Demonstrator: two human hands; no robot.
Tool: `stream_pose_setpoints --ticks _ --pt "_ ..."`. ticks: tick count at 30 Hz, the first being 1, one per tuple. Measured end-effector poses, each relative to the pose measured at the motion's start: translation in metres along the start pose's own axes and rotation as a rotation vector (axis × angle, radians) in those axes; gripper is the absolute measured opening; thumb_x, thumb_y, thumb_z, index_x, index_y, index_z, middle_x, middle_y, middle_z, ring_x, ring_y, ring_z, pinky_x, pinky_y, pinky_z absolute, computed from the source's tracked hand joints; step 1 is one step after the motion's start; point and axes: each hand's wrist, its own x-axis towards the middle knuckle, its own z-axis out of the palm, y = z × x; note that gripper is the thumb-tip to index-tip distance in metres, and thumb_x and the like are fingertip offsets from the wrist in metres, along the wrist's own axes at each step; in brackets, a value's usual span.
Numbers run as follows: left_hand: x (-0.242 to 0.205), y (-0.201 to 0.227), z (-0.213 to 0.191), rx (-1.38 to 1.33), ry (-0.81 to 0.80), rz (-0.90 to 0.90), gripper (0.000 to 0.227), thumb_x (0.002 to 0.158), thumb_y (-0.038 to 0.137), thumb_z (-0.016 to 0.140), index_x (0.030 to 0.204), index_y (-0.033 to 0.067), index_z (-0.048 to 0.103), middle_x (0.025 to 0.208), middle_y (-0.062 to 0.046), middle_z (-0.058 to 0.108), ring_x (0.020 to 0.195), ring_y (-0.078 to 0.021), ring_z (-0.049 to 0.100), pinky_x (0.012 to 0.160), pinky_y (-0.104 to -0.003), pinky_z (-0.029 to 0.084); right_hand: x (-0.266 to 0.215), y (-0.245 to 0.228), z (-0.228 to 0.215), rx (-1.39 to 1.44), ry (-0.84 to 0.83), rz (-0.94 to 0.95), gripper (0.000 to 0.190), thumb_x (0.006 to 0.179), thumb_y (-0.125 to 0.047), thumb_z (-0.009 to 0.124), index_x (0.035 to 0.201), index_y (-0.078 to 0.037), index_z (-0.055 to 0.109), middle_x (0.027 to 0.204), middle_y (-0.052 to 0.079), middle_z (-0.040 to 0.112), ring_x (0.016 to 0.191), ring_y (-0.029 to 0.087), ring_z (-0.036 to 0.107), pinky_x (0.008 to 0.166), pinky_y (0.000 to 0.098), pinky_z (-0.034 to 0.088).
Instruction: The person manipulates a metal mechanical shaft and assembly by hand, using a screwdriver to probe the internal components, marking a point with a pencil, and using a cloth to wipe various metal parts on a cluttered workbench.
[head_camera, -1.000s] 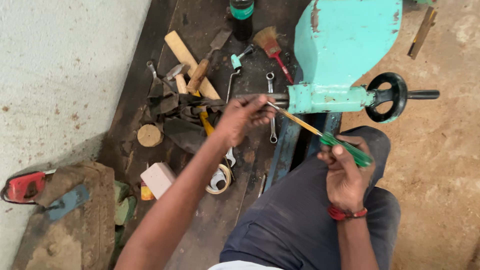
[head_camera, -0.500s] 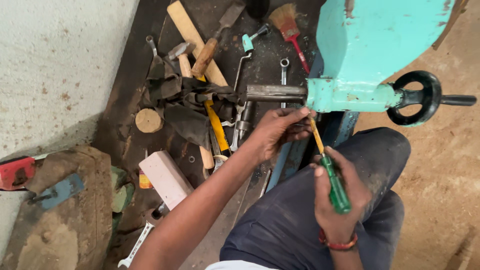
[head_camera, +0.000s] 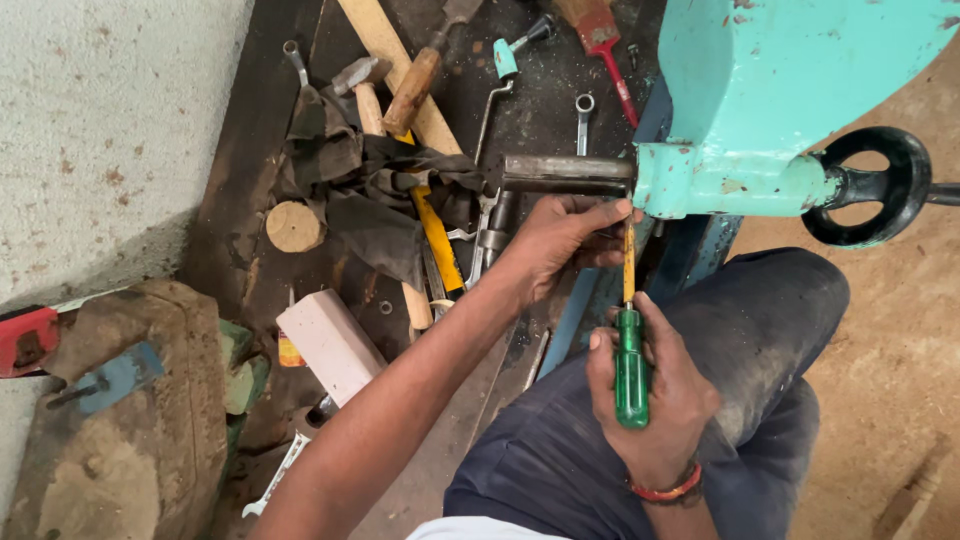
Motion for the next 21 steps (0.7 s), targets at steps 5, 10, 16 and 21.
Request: stream_pose_setpoints --ticks 5,10,16,21 --pt "0.000 0.006 0.001 0.039 0.019 -0.015 0.037 0.090 0.028 0.079 0.106 -0.0050 0.076 0.091 -0.009 0.074 0.074 -0.0140 0.071 0.062 -0.024 0.062 0.000 -0.005 0.008 0.034 -0.008 0.016 0.048 0.093 -0.012 0.076 0.133 0.007 0.060 0.102 0.013 0.077 0.089 0.018 0.078 0.076 0.0296 0.062" --pt "0.000 0.006 0.004 -0.001 0.025 -0.022 0.035 0.089 0.025 0.078 0.106 -0.0050 0.073 0.093 -0.015 0.077 0.080 -0.0216 0.079 0.062 -0.024 0.063 -0.001 -0.007 0.010 0.042 -0.013 0.056 0.045 0.097 -0.011 0.071 0.136 0.008 0.058 0.099 0.013 0.077 0.084 0.018 0.078 0.072 0.0300 0.060" --pt "0.002 0.003 0.005 -0.045 0.059 0.004 0.031 0.090 0.020 0.078 0.103 -0.0071 0.073 0.090 -0.015 0.076 0.075 -0.0208 0.077 0.059 -0.024 0.061 -0.003 -0.010 0.017 0.033 0.004 0.086 0.046 0.099 -0.010 0.068 0.139 0.009 0.056 0.094 0.012 0.078 0.082 0.019 0.079 0.071 0.0305 0.060" --pt "-0.009 0.009 0.000 -0.020 0.084 0.033 0.028 0.091 0.019 0.077 0.101 -0.0066 0.074 0.088 -0.015 0.076 0.075 -0.0198 0.076 0.057 -0.024 0.060 -0.004 -0.010 0.018 0.099 -0.022 0.058 0.046 0.099 -0.008 0.067 0.140 0.009 0.055 0.097 0.013 0.078 0.083 0.020 0.079 0.071 0.0305 0.061"
